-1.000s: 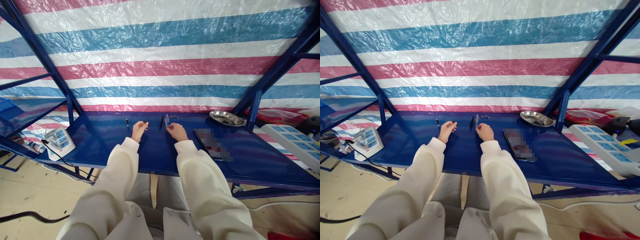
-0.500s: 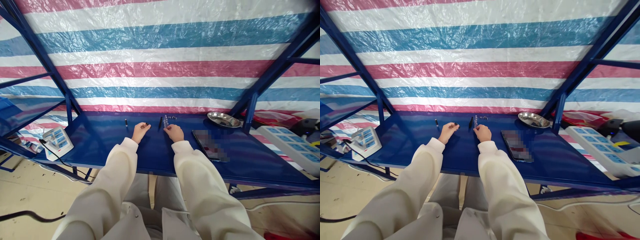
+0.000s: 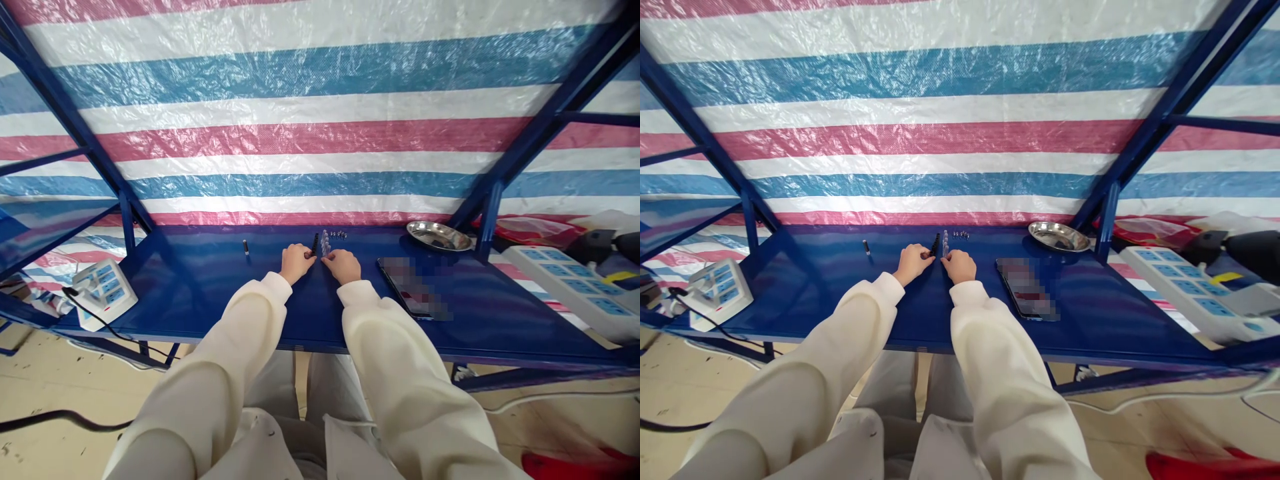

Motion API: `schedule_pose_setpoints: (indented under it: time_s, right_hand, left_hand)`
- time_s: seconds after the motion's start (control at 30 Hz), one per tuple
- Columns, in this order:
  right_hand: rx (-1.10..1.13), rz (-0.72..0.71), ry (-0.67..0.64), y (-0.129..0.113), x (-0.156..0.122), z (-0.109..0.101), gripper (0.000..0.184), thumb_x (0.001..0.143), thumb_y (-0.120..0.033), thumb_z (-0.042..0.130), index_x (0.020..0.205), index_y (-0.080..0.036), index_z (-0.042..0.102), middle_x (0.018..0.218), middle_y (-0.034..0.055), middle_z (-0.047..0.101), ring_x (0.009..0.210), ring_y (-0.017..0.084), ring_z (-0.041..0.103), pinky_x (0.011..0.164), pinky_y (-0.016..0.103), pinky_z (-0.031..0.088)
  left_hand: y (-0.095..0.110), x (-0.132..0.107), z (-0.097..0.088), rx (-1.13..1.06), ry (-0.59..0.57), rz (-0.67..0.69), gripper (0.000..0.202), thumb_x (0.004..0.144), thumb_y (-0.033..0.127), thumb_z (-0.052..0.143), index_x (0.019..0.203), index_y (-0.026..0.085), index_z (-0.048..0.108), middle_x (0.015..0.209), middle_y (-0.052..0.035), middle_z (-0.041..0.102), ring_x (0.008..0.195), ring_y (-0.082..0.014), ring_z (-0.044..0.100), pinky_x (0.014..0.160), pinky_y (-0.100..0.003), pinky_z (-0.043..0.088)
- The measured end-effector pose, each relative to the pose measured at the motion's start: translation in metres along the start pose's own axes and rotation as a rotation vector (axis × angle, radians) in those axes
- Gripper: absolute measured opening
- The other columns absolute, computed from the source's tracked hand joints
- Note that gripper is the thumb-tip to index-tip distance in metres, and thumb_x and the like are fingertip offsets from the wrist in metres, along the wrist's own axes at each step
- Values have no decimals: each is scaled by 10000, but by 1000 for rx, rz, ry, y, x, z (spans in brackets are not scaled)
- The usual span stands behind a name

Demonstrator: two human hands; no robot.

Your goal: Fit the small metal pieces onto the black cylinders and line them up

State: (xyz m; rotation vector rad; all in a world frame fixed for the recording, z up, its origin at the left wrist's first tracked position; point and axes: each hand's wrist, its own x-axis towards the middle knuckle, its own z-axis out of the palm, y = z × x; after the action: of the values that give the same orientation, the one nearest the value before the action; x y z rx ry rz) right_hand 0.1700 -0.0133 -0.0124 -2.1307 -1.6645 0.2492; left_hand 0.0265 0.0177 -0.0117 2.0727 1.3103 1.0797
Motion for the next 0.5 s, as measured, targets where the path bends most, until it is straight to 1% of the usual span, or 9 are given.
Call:
schedule_pose_setpoints:
  time_s: [0.1,0.2,0.37,0.5]
  right_hand:
    - [-2,-12,21,0,0,0,176,783,-344,614,813,-206,718,856,105,705,811,218,652,651,279,447]
    - [0,-4,4,-1,0,-1,179,792,-339,609,820,-202,721,870,115,705,820,228,653,654,287,449]
    - [11,19,-19,-3,-2,-5,187,798,-341,605,852,-206,722,914,117,702,857,237,651,681,298,458]
    - [26,16,-46,-4,-5,-8,224,809,-346,591,900,-189,722,956,137,697,913,276,642,709,329,459]
  left_hand:
    - [-3,-1,4,45,0,-14,230,633,326,753,517,201,598,629,-36,556,750,-208,510,745,-321,363]
    - [-6,-2,7,132,-7,-5,271,669,377,735,518,197,602,643,-48,549,779,-226,523,751,-334,348]
    - [-6,-2,9,237,-6,11,240,715,348,712,561,186,626,692,-65,565,806,-246,537,756,-349,328]
    - [-4,-1,9,319,-32,-16,184,746,322,685,636,177,656,738,-83,596,826,-272,541,744,-367,325]
